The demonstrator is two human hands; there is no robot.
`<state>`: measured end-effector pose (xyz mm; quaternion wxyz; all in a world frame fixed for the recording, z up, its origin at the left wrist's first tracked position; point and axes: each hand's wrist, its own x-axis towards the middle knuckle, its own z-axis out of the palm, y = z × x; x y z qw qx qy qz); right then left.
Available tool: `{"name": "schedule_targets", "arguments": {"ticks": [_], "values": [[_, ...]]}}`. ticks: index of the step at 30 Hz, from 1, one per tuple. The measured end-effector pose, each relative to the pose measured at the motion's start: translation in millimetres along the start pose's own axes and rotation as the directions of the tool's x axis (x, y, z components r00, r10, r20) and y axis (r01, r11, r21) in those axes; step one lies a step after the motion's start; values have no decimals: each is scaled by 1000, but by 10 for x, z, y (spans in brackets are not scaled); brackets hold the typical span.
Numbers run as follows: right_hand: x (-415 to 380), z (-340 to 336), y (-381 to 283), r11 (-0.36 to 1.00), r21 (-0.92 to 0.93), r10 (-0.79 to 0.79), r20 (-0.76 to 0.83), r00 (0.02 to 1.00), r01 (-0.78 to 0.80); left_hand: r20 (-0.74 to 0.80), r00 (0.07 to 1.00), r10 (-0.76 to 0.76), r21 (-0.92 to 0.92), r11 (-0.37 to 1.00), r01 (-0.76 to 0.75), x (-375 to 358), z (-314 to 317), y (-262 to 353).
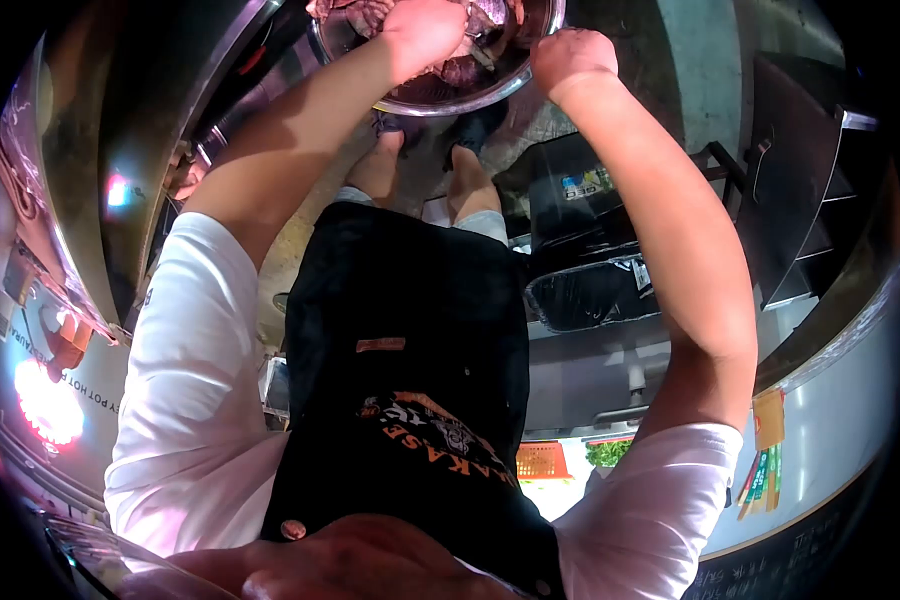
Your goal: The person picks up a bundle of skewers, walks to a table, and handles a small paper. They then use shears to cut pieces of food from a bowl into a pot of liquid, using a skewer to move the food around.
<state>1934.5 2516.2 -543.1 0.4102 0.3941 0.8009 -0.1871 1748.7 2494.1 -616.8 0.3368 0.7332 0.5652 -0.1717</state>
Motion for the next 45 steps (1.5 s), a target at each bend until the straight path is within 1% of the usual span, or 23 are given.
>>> {"name": "schedule_targets", "arguments": {"ticks": [2, 6, 8, 11, 12, 13, 14, 16, 17, 19, 20, 21, 23, 24, 25, 27, 28, 33, 35, 37, 39, 40, 45], "values": [[-10, -9, -13, 1000, 17, -14, 12, 1000, 13, 14, 999, 40, 4, 999, -40, 18, 31, -9], [2, -54, -38, 999, -10, -41, 14, 999, 41, 46, 999, 7, 44, 999, -9, 182, 193, 30], [13, -60, -27, 999, -7, -40, 18, 999, 40, 123, 981, -149, 40, 989, 145, 256, 192, 74], [-64, 43, -19, 999, 34, -23, 23, 999, 22, 127, 975, -181, 29, 984, 178, 224, 193, 61], [-154, 73, 22, 999, 47, -19, 4, 1000, 18, 23, 993, -118, -83, 989, 119, 43, 161, 21], [-235, 117, 89, 998, 57, -13, -17, 1000, 14, 12, 993, -122, -83, 989, 122, -4, 153, -71], [-355, 183, 165, 997, 66, -28, -79, 996, 33, -63, 996, -69, -174, 983, 57, -82, 174, -134], [-613, 193, 263, 997, 68, -23, -103, 994, 30, -227, 972, 59, -303, 945, -128, -255, 226, -257], [-693, 228, 298, 998, 59, -24, -131, 991, 31, -238, 970, 56, -301, 945, -129, -316, 234, -304], [-819, 277, 316, 995, 93, -15, -185, 983, 33, -421, 907, 19, -454, 861, -228, -470, 289, -376], [-864, 296, 317, 991, 131, -8, -232, 973, 40, -367, 930, -1, -487, 852, -191, -509, 325, -433], [-914, 274, 299, 991, 125, -10, -236, 972, 41, -373, 928, -5, -486, 852, -191, -571, 346, -452], [-1003, 238, 231, 984, 102, -93, -393, 915, 143, -249, 959, -137, -694, 716, -78, -752, 425, -481], [-1060, 170, 176, 978, 103, -111, -474, 874, 180, -296, 949, -108, -676, 725, -129, -831, 471, -510], [-1149, 120, 113, 977, 102, -117, -470, 875, 185, -292, 950, -114, -680, 723, -122, -939, 522, -498], [-1306, -18, 57, 976, 106, -128, -425, 896, 190, -416, 901, -119, -774, 566, -283, -1093, 552, -445], [-1383, -44, 20, 970, 80, -165, -478, 863, 230, -347, 930, -124, -815, 531, -234, -1205, 487, -392], [-1838, -203, -117, 976, 72, -153, -446, 882, 205, -322, 933, -162, -899, 362, -248, -1660, 352, -164], [-1992, -209, -180, 975, 57, -163, -467, 869, 213, -150, 973, -175, -920, 385, -73, -1828, 356, -111], [-2131, -217, -257, 975, 43, -175, -443, 879, 216, -189, 961, -202, -927, 359, -107, -2006, 402, -44], [-2289, -260, -351, 971, 43, -191, -460, 867, 236, -170, 965, -202, -920, 383, -82, -2255, 381, 8], [-2380, -294, -390, 972, 35, -195, -445, 874, 234, -205, 957, -206, -940, 313, -134, -2369, 385, 32], [-2899, -605, -565, 968, -2, -220, -490, 844, 251, -341, 899, -275, -919, 298, -258, -2935, 136, 172]]}}
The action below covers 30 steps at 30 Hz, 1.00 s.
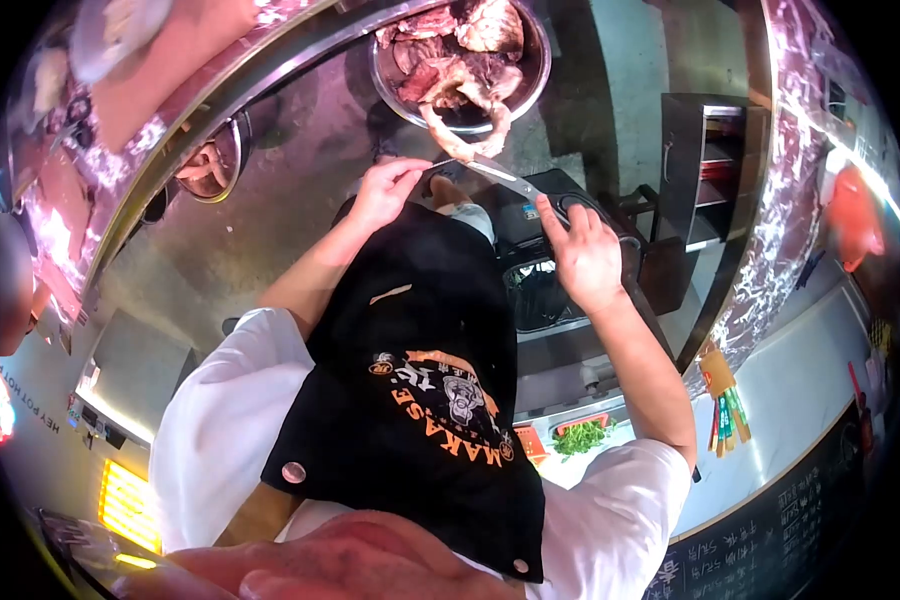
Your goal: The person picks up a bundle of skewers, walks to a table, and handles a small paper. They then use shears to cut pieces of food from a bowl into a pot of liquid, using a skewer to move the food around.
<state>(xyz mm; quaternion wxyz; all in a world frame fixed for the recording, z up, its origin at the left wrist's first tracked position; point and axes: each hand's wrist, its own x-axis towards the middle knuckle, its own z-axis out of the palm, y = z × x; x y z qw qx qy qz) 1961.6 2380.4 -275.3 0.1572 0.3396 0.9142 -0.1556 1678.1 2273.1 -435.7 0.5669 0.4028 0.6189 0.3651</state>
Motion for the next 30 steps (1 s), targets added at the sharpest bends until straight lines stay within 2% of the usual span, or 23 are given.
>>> {"name": "schedule_targets", "arguments": {"ticks": [2, 3, 4, 6, 8, 10, 11, 12, 14, 16, 18, 20, 22, 23, 25, 26, 28, 30], "values": [[-84, -356, -167, 999, -21, -32, -78, 996, 31, -88, 996, -7, -62, 998, 1, -217, -134, 410], [-140, -582, -259, 999, -34, -42, -59, 997, 40, -124, 991, 55, -70, 995, -64, -331, -202, 547], [-182, -828, -374, 997, -55, -50, -72, 996, 46, -111, 993, 48, -45, 998, -53, -454, -317, 781], [-301, -1334, -624, 981, -163, -128, -147, 981, 103, -199, 980, -18, -88, 996, 1, -828, -477, 1214], [-314, -1866, -820, 953, -219, -260, -251, 932, 208, -284, 943, 172, 88, 984, -153, -1152, -781, 1691], [-273, -2515, -1053, 918, -295, -340, -234, 911, 267, -369, 921, 122, -3, 991, -133, -1471, -1072, 2222], [-216, -2817, -1186, 890, -343, -399, -271, 876, 300, -441, 873, 206, 12, 975, -224, -1593, -1247, 2440], [-156, -3136, -1354, 855, -412, -457, -307, 835, 316, -485, 856, 178, 57, 983, -173, -1769, -1476, 2792], [36, -3668, -1721, 795, -510, -554, -385, 739, 330, -545, 801, 247, 154, 969, -194, -2096, -2035, 3271], [338, -4157, -2099, 746, -547, -653, -485, 582, 380, -615, 693, 376, 338, 920, -200, -2323, -2588, 3640], [621, -4538, -2495, 749, -574, -643, -508, 573, 331, -680, 595, 429, 399, 897, -191, -2508, -3169, 4015], [1041, -4852, -2893, 729, -602, -670, -530, 520, 326, -661, 473, 583, 533, 808, -250, -2504, -3883, 4131], [1571, -5035, -3261, 690, -622, -723, -568, 394, 370, -623, 463, 631, 625, 757, -190, -2615, -4474, 4415], [1834, -5071, -3476, 689, -627, -723, -561, 402, 365, -624, 464, 629, 618, 760, -200, -2564, -4812, 4402], [2406, -5084, -3922, 742, -592, -669, -618, 413, 315, -562, 379, 735, 707, 665, -241, -2419, -5564, 4350], [2702, -5058, -4149, 759, -538, -651, -620, 437, 366, -562, 390, 729, 698, 672, -249, -2332, -5896, 4266], [3358, -4917, -4541, 779, -522, -625, -607, 492, 347, -599, 393, 698, 719, 684, -119, -2093, -6524, 4013], [4024, -4661, -4917, 798, -485, -602, -623, 499, 356, -566, 405, 718, 734, 663, -147, -1878, -7102, 3681]]}}
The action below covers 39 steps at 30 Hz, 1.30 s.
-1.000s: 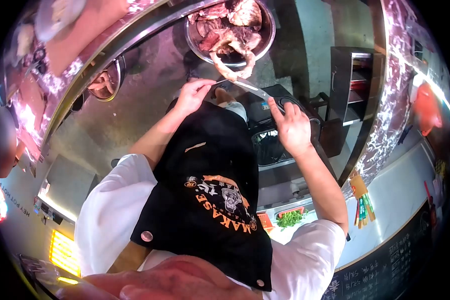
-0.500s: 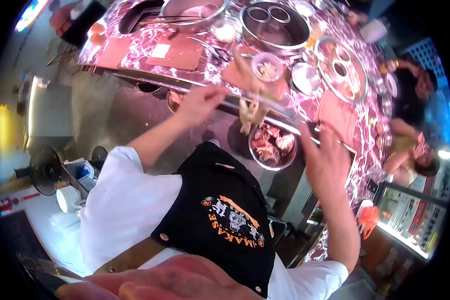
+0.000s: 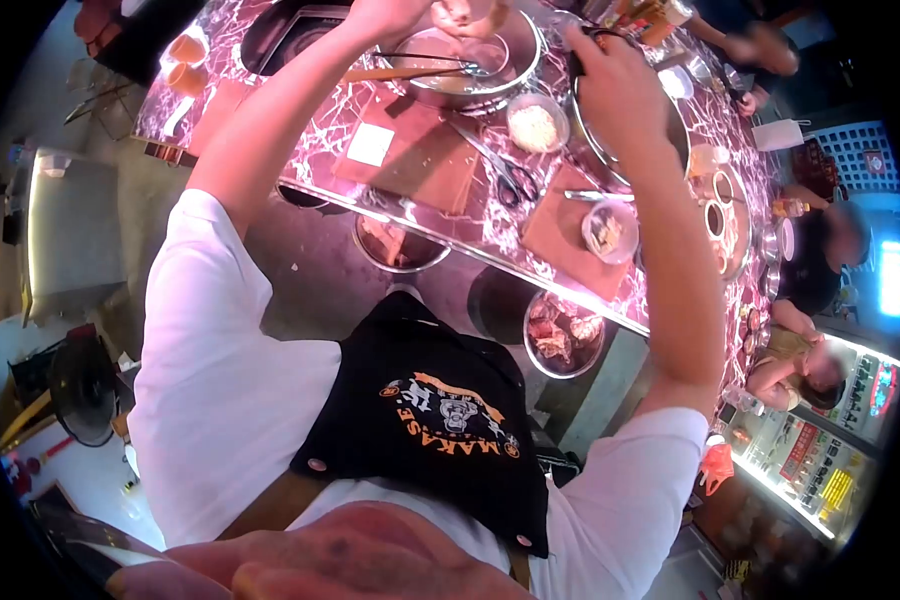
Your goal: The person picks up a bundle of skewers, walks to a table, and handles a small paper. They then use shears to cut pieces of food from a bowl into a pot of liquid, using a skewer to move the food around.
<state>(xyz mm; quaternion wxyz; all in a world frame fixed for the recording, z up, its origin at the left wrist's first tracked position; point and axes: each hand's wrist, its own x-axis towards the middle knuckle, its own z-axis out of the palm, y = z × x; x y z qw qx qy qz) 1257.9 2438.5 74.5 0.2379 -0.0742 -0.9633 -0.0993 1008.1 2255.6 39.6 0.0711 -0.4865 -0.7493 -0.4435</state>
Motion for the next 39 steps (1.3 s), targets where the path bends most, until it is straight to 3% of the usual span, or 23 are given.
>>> {"name": "schedule_targets", "arguments": {"ticks": [3, 4, 6, 7, 9, 10, 12, 14, 17, 18, 21, 25, 27, 28, 30, 32, 34, 36, 38, 39], "values": [[485, 1004, -273, 1000, 7, 29, 125, 992, -30, 137, 966, -219, 331, 929, 164, 118, 95, -735], [623, 1313, -365, 1000, 15, 24, 136, 990, -26, 54, 959, -278, 399, 886, 234, 118, 219, -984], [893, 1827, -544, 999, 13, 36, 218, 975, -40, 236, 907, -348, 570, 806, 161, 222, 270, -1388], [1026, 2039, -617, 1000, 6, 17, 250, 968, -19, 244, 903, -353, 566, 808, 163, 240, 224, -1423], [1236, 2351, -747, 1000, 7, -3, 291, 957, 1, 492, 687, -535, 571, 794, 210, 258, 138, -1503], [1322, 2468, -818, 1000, 8, -20, 322, 946, 19, 498, 680, -538, 570, 794, 211, 217, 148, -1645], [1433, 2608, -921, 998, 49, -52, 321, 946, 38, 408, 781, -474, 689, 720, 77, 99, 132, -1916], [1518, 2522, -986, 994, 28, -108, 346, 932, 105, 384, 740, -553, 634, 740, 224, 64, 4, -2083], [1427, 2336, -848, 994, 48, -110, 408, 906, 99, 459, 779, -428, 536, 832, 142, 26, -152, -2286], [1415, 2271, -852, 994, 78, -102, 420, 902, 77, 508, 743, -435, 502, 851, 155, 67, -298, -2102], [1465, 2063, -952, 998, -18, -34, 545, 838, 53, 630, 705, -326, 551, 827, -109, 147, -161, -2191], [1622, 2212, -1002, 996, -53, -23, 623, 782, 71, 669, 708, -226, 473, 864, -171, 235, -51, -2053], [1773, 2222, -1056, 987, -100, -21, 680, 733, 122, 644, 687, -337, 564, 815, -129, 255, -178, -1989], [1788, 2248, -1016, 987, -105, -17, 677, 735, 119, 391, 914, -106, 600, 783, -166, 145, -247, -2074], [1775, 2328, -921, 964, -131, -60, 742, 668, 232, 434, 879, -197, 639, 755, -147, 226, -531, -2194], [1755, 2438, -820, 964, -127, -70, 726, 684, 233, 453, 853, -261, 632, 769, -100, 198, -879, -2050], [1778, 2646, -725, 983, -122, -20, 662, 750, 134, 289, 947, -144, 568, 821, -48, -57, -1003, -2148], [1823, 2728, -673, 991, -129, 55, 648, 760, 37, 153, 911, -383, 374, 876, 305, -326, -1097, -2096], [1767, 2751, -567, 982, -187, 140, 732, 667, -2, 8, 933, -359, -3, 933, 359, -831, -1026, -2225], [1688, 2713, -519, 976, -195, 210, 728, 652, -97, -13, 872, -489, -179, 859, 479, -1156, -962, -2254]]}}
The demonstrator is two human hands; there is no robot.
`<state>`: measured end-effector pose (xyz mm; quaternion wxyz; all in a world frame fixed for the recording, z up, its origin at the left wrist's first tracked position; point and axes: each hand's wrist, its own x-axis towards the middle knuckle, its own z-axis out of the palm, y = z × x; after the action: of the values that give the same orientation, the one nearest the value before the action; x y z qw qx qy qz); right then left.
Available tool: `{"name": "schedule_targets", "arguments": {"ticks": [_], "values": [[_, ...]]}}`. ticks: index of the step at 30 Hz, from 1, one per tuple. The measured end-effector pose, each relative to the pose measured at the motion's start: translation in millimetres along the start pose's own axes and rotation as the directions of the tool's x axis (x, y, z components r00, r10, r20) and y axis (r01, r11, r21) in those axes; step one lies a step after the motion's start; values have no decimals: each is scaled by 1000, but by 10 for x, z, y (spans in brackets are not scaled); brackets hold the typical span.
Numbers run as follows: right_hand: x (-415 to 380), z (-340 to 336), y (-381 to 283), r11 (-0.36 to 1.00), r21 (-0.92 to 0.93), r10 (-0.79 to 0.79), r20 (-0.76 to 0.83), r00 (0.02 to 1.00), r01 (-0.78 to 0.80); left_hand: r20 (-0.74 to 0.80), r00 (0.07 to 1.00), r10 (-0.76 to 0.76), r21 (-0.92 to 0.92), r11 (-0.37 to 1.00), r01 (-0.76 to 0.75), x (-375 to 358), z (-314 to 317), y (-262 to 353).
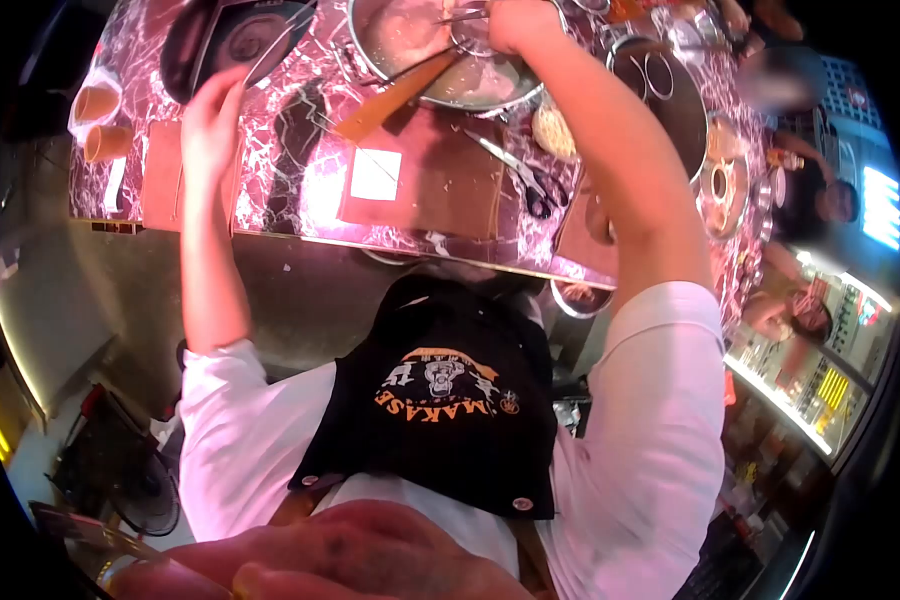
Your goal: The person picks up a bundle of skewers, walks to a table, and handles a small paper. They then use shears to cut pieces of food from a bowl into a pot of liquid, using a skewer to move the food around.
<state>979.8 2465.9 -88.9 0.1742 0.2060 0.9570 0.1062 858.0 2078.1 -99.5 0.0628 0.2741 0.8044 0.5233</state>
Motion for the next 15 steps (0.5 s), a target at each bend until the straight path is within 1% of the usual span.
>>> {"name": "schedule_targets", "arguments": {"ticks": [1, 2, 3, 4, 5, 6, 7, 9, 10, 11, 12, 13, 14, 15], "values": [[-143, -12, 101, 1000, 13, 18, 9, 1000, -18, -29, 990, -139, -177, 975, 132, -271, 49, -158], [-390, -50, 213, 993, 115, 23, 32, 999, -27, -116, 963, -244, -196, 956, 218, -590, 114, -250], [-674, -59, 320, 976, 216, 26, 54, 998, -37, -204, 907, -367, -413, 873, 261, -924, 263, -427], [-965, 9, 463, 932, 360, 36, 19, 999, -41, -203, 858, -472, -550, 780, 299, -1280, 373, -370], [-1283, 145, 616, 868, 495, 50, -21, 999, -33, -260, 777, -573, -609, 722, 329, -1587, 559, -388], [-1597, 338, 743, 753, 658, 69, -93, 993, 9, -241, 750, -616, -695, 648, 310, -1924, 700, -480], [-1906, 546, 814, 610, 789, 100, -166, 981, 72, -201, 701, -684, -717, 591, 371, -2199, 825, -371], [-2668, 873, 785, 344, 935, 305, -196, 932, 84, -89, 718, -690, -696, 558, 451, -2598, 1063, -89], [-3063, 1013, 869, 496, 867, 319, -241, 917, 55, -58, 735, -675, -691, 559, 459, -2686, 1097, 44], [-3487, 1174, 990, 636, 772, 344, -271, 899, -11, -27, 761, -649, -641, 595, 485, -2751, 1188, 198], [-3902, 1477, 1063, 446, 894, 469, -192, 862, -44, 25, 784, -620, -588, 625, 513, -2841, 1320, 344], [-4298, 1757, 1099, 232, 971, 578, -99, 810, -47, 37, 839, -543, -518, 707, 480, -2882, 1377, 383], [-4607, 1875, 1134, -10, 1000, 698, 26, 716, -26, 18, 829, -559, -483, 721, 497, -2897, 1448, 374], [-4910, 2051, 1318, -13, 989, 759, 105, 643, -146, -14, 860, -510, -529, 734, 427, -2897, 1539, 385]]}}
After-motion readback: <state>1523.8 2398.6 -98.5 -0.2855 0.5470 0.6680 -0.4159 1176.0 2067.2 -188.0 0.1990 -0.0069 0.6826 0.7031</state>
